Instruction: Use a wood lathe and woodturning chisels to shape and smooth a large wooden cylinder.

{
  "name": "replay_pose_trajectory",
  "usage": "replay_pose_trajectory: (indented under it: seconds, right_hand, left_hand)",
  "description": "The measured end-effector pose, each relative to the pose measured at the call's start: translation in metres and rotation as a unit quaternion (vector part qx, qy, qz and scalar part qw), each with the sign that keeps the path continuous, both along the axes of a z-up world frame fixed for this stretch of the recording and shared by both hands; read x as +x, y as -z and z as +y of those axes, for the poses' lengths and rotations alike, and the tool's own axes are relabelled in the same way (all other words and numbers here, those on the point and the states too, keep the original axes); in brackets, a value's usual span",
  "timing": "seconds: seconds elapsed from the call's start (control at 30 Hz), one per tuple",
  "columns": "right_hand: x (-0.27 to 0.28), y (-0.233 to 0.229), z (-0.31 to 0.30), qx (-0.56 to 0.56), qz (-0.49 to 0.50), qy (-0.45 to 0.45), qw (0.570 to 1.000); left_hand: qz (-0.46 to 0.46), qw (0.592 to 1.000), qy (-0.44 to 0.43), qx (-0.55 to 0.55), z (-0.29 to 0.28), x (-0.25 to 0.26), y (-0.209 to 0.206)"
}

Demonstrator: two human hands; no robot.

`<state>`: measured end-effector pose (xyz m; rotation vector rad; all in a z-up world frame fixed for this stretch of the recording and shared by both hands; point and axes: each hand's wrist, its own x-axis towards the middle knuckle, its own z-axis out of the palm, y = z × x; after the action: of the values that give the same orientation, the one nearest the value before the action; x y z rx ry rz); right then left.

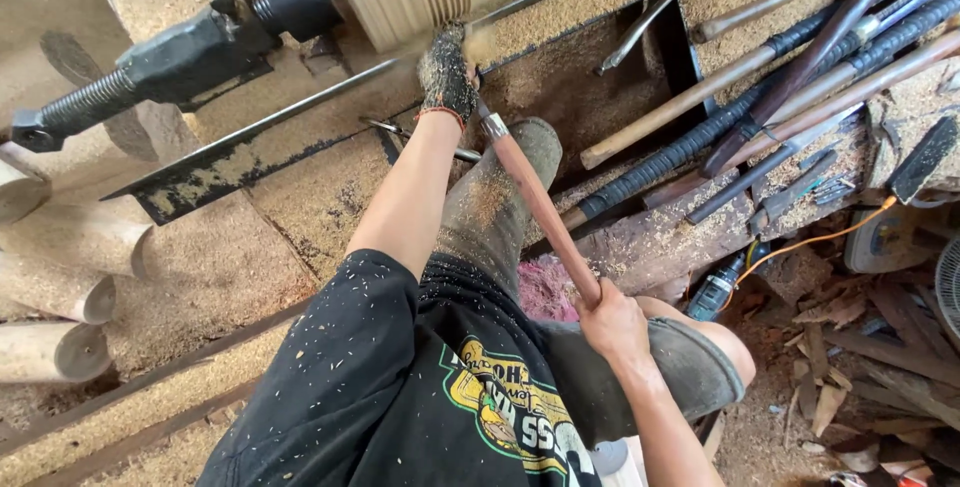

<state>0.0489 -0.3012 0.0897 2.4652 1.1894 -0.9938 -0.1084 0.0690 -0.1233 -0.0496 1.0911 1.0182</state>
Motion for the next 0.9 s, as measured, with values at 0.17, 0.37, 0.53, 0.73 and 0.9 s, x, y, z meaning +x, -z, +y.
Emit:
replay_pose_trajectory:
  seconds: [0.17, 0.37, 0.53, 0.73, 0.9]
  right_hand:
    - [0.001, 0.002, 0.003, -0.010, -0.003, 0.003, 1.000]
    - [-0.004, -0.010, 0.002, -0.008, 0.003, 0.012, 1.000]
    - [-0.003, -0.002, -0.001, -0.005, 0.006, 0.006, 1.000]
    - [-0.004, -0.001, 0.005, -0.017, 0.001, 0.001, 1.000]
    - [-0.004, 0.009, -0.003, -0.008, -0.004, 0.003, 1.000]
  left_hand:
    - [0.053, 0.998, -0.020, -0.034, 0.000, 0.000, -0.022]
    - [0.018, 1.000, -0.002, 0.020, -0.006, -0.004, 0.005]
    - [0.070, 0.996, 0.047, 0.029, -0.007, -0.012, -0.008]
    - [0.026, 0.999, -0.023, 0.014, -0.005, -0.011, -0.019]
    - [0.046, 0.999, -0.001, -0.025, -0.002, -0.007, -0.004]
